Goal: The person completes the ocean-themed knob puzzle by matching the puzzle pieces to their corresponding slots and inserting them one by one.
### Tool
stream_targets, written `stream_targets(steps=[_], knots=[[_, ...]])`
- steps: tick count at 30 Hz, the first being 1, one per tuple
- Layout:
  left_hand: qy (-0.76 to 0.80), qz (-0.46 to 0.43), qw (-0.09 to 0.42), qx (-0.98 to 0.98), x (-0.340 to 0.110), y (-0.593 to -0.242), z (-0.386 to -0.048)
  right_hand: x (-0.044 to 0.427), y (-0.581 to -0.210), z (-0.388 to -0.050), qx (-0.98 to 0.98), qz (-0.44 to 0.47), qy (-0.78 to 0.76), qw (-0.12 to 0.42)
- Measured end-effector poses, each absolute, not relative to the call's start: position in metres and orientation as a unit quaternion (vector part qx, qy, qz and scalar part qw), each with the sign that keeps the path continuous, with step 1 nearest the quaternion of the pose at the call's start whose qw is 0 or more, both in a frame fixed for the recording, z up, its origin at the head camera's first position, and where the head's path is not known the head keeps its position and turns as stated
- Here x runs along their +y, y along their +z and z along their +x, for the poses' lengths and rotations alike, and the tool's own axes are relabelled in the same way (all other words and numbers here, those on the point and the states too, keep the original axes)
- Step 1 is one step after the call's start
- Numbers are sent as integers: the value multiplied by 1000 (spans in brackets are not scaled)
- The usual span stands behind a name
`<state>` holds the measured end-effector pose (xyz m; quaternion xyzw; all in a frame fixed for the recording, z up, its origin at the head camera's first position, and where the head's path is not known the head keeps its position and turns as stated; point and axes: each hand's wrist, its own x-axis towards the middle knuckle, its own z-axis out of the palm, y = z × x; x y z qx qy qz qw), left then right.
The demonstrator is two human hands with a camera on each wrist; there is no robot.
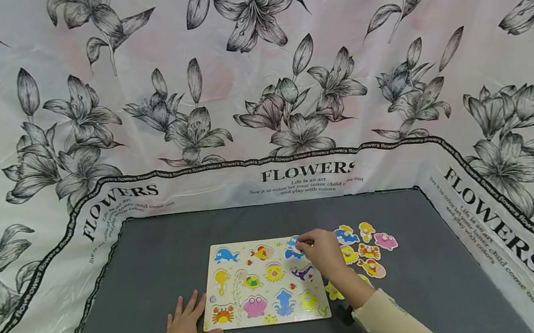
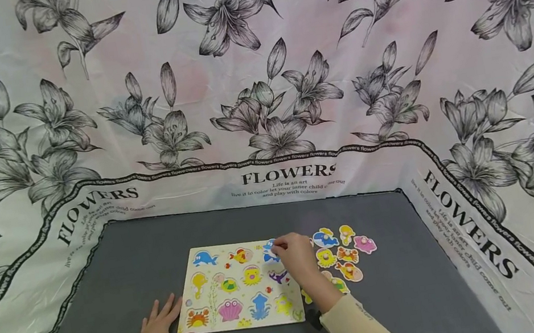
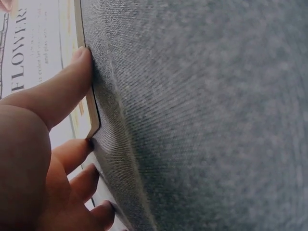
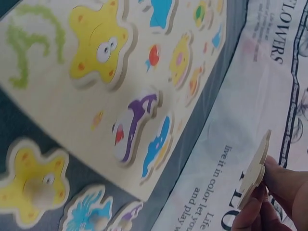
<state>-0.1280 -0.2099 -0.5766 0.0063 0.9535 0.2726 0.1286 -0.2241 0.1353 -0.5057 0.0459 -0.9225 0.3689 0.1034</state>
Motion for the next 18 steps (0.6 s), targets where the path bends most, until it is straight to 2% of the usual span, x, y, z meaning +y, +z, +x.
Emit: stream_targets(steps=[18], knots=[[273, 2, 126, 954, -210, -578, -128, 94, -517, -242, -916, 85, 383, 84]])
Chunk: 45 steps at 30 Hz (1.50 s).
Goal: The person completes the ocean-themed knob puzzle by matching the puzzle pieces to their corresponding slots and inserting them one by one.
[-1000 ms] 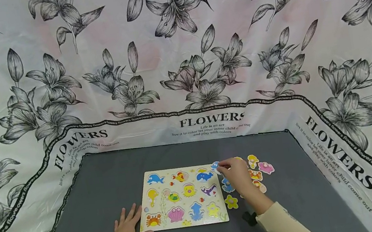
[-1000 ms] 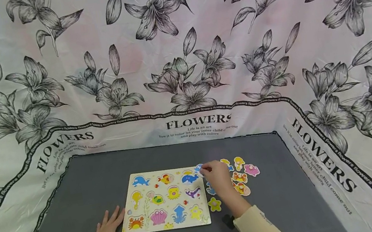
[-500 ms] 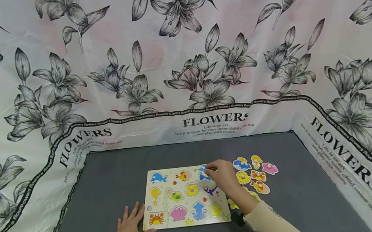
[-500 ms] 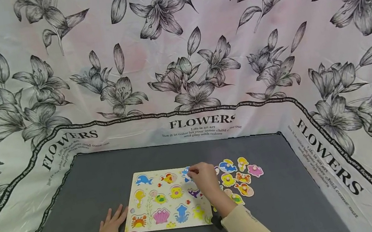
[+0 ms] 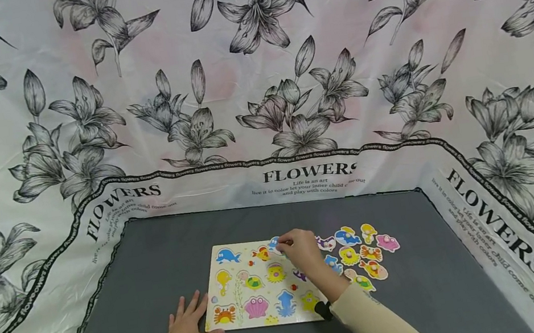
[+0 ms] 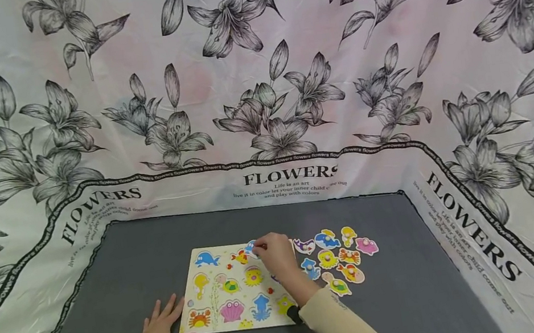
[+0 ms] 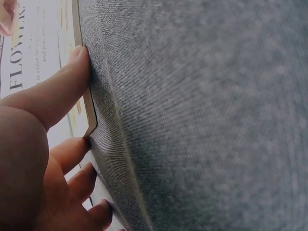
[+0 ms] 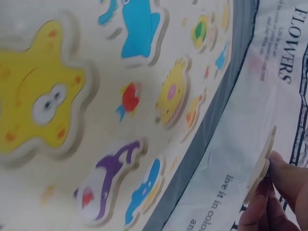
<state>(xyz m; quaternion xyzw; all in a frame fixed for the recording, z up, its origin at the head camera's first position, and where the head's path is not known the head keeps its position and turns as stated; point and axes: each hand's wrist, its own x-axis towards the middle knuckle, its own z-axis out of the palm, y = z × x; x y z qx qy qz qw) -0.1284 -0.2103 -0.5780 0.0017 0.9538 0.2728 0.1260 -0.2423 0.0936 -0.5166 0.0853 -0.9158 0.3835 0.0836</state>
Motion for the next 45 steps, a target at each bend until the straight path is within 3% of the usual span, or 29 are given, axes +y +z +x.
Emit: stream_targets(steps=[27, 45], knots=[[282, -2, 105, 954, -211, -580, -127, 4, -532, -264, -915, 129, 382, 38], [284, -5, 102, 953, -209, -586, -128, -28, -550, -281, -937, 135, 322, 19]])
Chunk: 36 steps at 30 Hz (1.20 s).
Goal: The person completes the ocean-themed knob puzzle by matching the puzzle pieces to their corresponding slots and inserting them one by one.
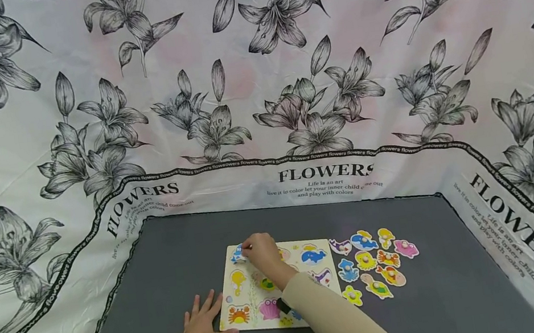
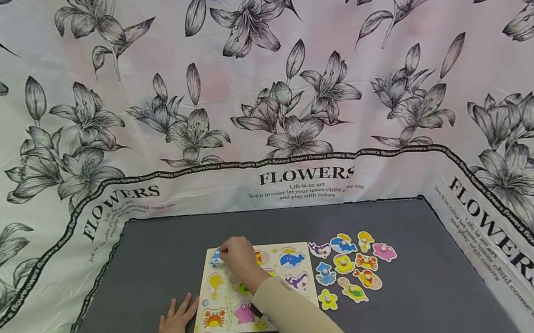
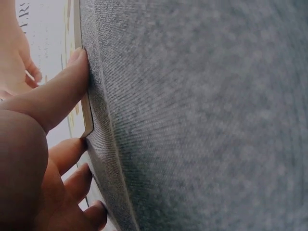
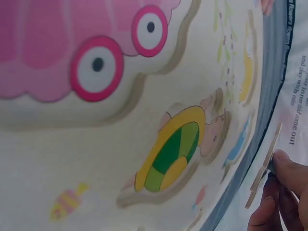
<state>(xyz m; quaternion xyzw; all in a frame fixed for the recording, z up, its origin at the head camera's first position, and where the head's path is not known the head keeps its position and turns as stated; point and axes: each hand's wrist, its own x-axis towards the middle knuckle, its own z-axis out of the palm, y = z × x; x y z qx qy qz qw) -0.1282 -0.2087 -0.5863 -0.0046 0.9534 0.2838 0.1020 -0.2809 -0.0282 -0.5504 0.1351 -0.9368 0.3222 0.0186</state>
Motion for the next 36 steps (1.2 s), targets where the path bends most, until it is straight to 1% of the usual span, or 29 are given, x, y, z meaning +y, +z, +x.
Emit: stream_targets(steps=[13, 24, 32, 36], knots=[[291, 3, 103, 951, -216, -583, -129, -50, -563, -290, -943, 135, 304, -5], [302, 2, 100, 948, -216, -575, -130, -51, -563, -296, -949, 143, 282, 2], [302, 0, 102, 948, -215, -575, -130, -50, -567, -300, -940, 141, 311, -27], [304, -3, 102, 947, -215, -576, -131, -50, -571, -304, -926, 128, 351, -55]])
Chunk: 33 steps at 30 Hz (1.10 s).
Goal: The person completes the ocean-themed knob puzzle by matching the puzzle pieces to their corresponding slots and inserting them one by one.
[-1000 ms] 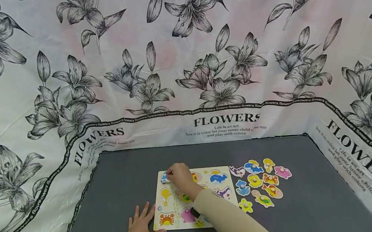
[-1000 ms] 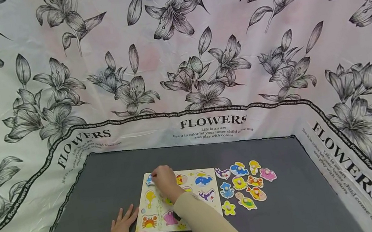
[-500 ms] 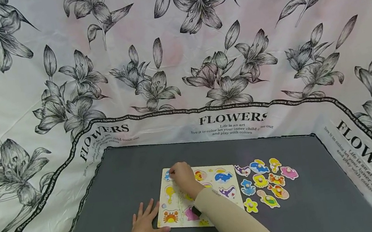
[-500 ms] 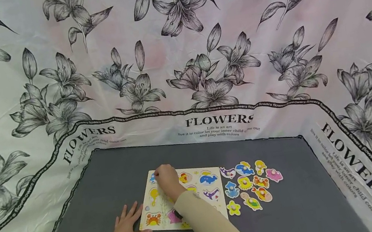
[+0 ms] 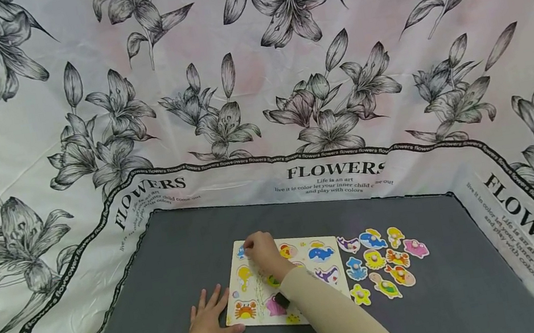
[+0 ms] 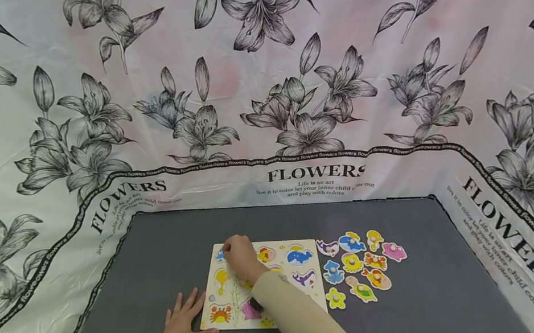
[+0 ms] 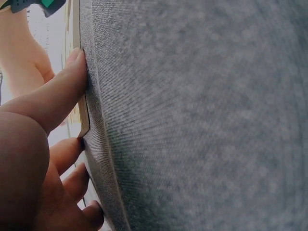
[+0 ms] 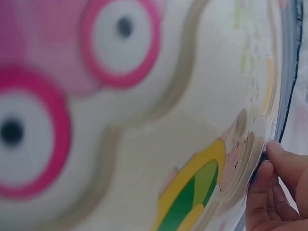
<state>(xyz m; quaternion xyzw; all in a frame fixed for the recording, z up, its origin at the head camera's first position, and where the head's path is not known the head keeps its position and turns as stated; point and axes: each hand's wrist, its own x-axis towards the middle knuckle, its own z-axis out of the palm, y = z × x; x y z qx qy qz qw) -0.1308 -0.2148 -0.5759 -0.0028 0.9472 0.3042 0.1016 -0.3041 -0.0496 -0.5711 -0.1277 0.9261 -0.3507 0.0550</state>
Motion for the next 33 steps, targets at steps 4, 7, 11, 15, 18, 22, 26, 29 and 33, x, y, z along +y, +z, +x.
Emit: stream_targets(steps=[4, 7, 11, 15, 18, 22, 26, 29, 33], knots=[[302, -2, 103, 948, -213, -577, -132, -45, -573, -306, 917, -113, -372, 86], [299, -1, 108, 948, -212, -579, -133, -42, -571, -304, 917, -122, -368, 96], [297, 0, 111, 948, -213, -582, -133, -37, -562, -298, 915, -147, -367, 80], [296, -2, 109, 949, -216, -583, -134, -33, -550, -292, 905, -162, -388, 59], [297, -3, 107, 949, -219, -581, -134, -30, -542, -289, 901, -171, -394, 52], [295, -5, 108, 949, -221, -579, -135, -23, -534, -284, 895, -178, -408, 38], [297, 3, 112, 948, -217, -578, -137, -10, -525, -276, 890, -169, -424, 4], [304, 5, 114, 946, -214, -579, -136, 0, -519, -269, 889, -163, -428, -13], [309, -6, 115, 944, -215, -582, -135, 11, -510, -261, 885, -171, -432, -28]])
